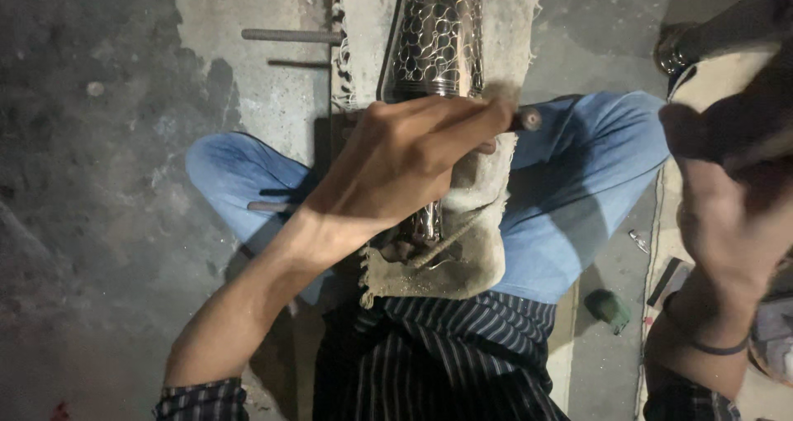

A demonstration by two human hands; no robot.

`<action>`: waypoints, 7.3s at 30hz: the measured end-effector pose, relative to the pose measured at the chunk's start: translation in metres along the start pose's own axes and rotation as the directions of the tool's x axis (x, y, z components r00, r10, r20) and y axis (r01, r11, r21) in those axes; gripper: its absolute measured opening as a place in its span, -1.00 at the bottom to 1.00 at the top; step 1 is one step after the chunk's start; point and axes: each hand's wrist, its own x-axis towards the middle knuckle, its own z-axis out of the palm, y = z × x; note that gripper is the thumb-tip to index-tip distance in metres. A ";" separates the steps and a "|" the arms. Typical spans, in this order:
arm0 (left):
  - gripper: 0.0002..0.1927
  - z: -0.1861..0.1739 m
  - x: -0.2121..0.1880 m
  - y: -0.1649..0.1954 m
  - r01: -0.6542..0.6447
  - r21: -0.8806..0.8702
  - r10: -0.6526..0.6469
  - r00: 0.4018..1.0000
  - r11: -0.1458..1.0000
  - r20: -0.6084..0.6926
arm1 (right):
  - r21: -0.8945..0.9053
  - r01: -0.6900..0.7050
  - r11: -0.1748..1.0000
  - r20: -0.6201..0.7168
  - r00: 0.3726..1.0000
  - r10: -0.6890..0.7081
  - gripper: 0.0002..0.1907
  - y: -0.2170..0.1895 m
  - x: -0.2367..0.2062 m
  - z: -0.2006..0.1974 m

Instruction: The person sits on the floor with a decorative metal vase resting on a cloth pad on their lap. They hold a small punch against the vase surface and strike it with a wooden mallet, working along the patterned body and repositioning the punch repeatedly to decorate the metal.

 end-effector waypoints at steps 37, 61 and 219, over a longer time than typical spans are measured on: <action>-0.60 0.006 0.038 -0.025 -0.069 -0.075 0.079 0.986 0.995 0.147 | 0.165 -0.206 0.964 -0.153 0.961 0.232 -0.30 0.045 -0.030 0.060; -0.69 -0.002 -0.012 0.010 0.331 -0.120 -0.347 0.926 0.936 -0.150 | -0.641 0.325 0.695 0.446 0.895 -0.007 -0.46 -0.092 0.074 0.017; -0.80 -0.050 -0.045 -0.033 0.241 -0.264 -0.314 0.906 0.934 -0.283 | -0.688 0.718 0.105 0.722 0.692 -0.001 -0.13 -0.186 0.134 0.089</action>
